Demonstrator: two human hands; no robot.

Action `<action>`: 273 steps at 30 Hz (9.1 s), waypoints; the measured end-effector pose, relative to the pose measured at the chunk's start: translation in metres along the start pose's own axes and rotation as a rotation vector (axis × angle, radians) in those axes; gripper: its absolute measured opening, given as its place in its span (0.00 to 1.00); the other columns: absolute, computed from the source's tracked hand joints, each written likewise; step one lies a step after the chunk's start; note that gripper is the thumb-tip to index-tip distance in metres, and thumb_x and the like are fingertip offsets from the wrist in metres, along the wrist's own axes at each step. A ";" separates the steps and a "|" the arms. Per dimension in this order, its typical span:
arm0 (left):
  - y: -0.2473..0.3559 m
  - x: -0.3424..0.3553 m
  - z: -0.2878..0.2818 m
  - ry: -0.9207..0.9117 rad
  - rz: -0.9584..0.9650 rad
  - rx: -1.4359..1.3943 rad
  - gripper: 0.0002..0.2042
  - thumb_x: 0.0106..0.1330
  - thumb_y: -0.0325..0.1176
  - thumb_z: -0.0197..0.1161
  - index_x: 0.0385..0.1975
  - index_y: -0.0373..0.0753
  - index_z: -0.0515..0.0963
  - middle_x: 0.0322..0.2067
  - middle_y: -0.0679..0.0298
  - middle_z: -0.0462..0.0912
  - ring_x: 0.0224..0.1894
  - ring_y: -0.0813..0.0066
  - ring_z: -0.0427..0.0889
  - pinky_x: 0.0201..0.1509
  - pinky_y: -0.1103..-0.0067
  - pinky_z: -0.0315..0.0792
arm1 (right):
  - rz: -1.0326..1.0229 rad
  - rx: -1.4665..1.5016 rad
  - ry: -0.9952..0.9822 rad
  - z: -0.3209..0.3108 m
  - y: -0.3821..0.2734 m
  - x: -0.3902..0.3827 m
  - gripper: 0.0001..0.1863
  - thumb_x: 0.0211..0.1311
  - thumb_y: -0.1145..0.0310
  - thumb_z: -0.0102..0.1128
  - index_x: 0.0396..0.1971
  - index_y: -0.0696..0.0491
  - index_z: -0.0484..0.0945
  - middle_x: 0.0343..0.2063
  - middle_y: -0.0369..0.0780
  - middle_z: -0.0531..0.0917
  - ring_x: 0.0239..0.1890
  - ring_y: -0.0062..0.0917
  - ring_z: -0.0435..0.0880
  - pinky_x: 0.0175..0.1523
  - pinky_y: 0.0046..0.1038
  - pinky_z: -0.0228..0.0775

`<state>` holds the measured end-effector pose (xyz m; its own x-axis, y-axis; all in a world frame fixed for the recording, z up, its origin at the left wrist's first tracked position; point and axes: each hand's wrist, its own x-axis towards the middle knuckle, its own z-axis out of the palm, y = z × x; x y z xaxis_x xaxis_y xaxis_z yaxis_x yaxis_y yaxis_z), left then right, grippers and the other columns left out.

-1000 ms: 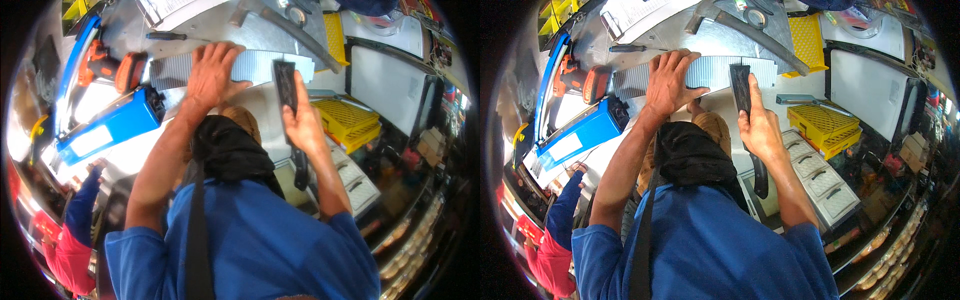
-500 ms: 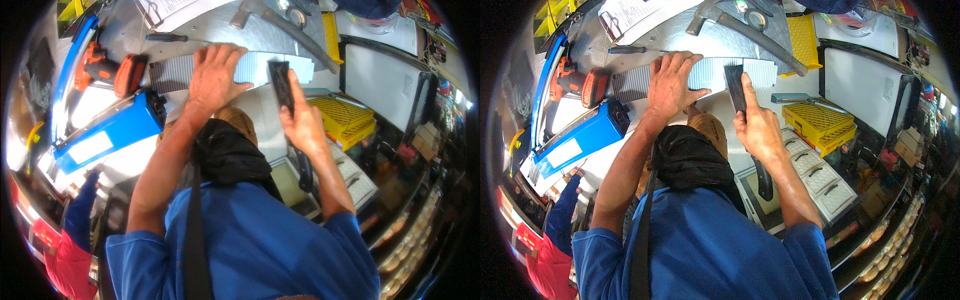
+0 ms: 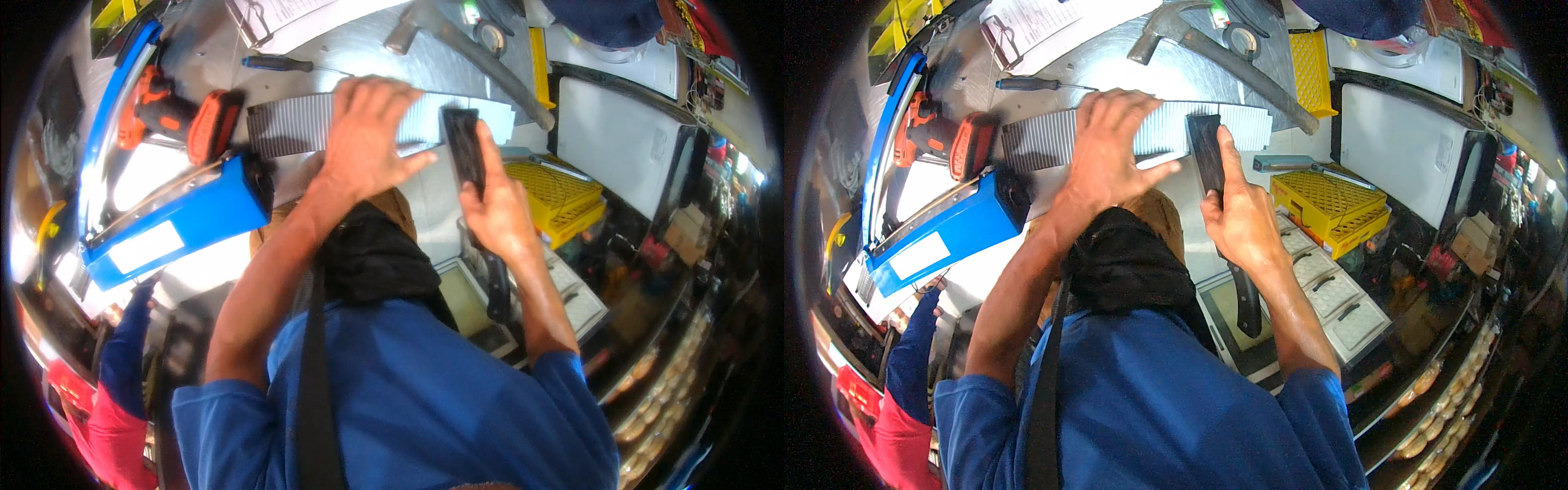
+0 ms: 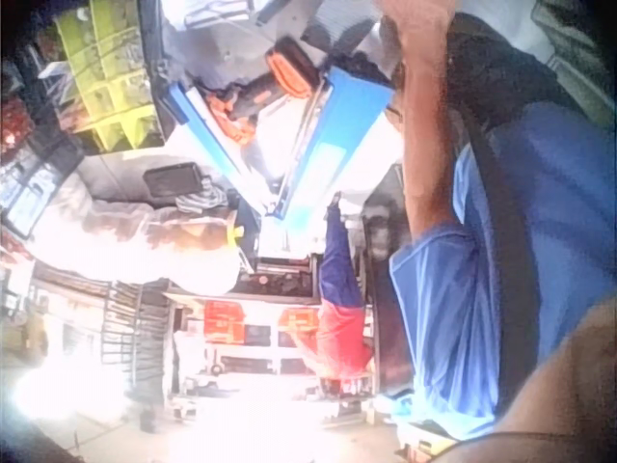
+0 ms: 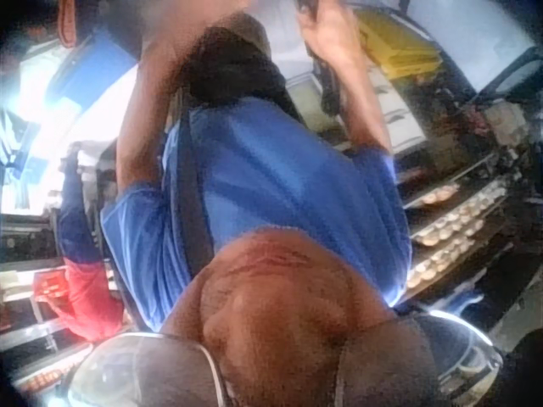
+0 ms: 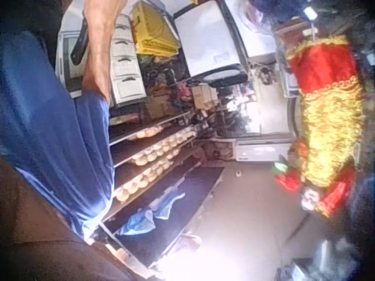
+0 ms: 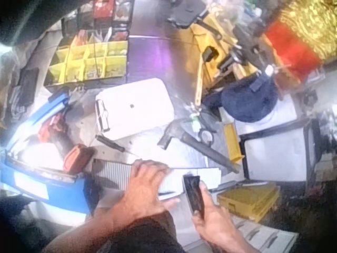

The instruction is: The person marks a corrugated metal sheet with a pen, then uses a hammer to break the sheet along the marked line. The person then uses a file to smooth the cut edge of the metal.

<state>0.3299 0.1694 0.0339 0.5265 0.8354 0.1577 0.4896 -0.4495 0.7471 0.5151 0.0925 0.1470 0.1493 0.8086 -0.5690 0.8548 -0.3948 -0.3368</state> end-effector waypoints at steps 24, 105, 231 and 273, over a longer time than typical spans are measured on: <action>0.037 -0.010 0.035 -0.150 0.083 -0.079 0.19 0.67 0.32 0.58 0.58 0.36 0.78 0.63 0.58 0.77 0.68 0.61 0.70 0.78 0.58 0.52 | 0.087 0.755 -0.064 0.037 0.051 0.028 0.22 0.68 0.75 0.63 0.61 0.55 0.70 0.49 0.35 0.79 0.51 0.19 0.75 0.53 0.22 0.72; -0.012 -0.002 -0.002 -0.113 -0.107 0.154 0.39 0.40 0.40 0.82 0.60 0.48 0.77 0.58 0.65 0.74 0.62 0.62 0.70 0.69 0.57 0.56 | -0.008 0.371 0.257 0.047 0.009 0.038 0.20 0.68 0.76 0.56 0.58 0.50 0.67 0.24 0.55 0.83 0.31 0.54 0.86 0.33 0.45 0.76; -0.019 0.000 0.005 -0.011 -0.129 -0.022 0.30 0.39 0.38 0.79 0.48 0.43 0.79 0.44 0.63 0.75 0.55 0.60 0.72 0.59 0.62 0.63 | 0.171 -0.294 0.136 0.036 -0.033 0.061 0.22 0.65 0.69 0.57 0.51 0.67 0.62 0.27 0.62 0.83 0.34 0.60 0.84 0.43 0.56 0.76; -0.018 0.002 0.003 -0.072 -0.199 -0.012 0.35 0.38 0.41 0.82 0.52 0.48 0.78 0.49 0.65 0.74 0.57 0.62 0.71 0.60 0.62 0.63 | 0.056 -0.298 0.108 0.026 -0.025 0.068 0.21 0.66 0.69 0.57 0.52 0.64 0.62 0.24 0.59 0.83 0.32 0.60 0.84 0.41 0.55 0.77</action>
<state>0.3242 0.1779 0.0192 0.4683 0.8827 -0.0400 0.5810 -0.2736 0.7665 0.4915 0.1456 0.0975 0.2388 0.8373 -0.4919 0.9492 -0.3081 -0.0638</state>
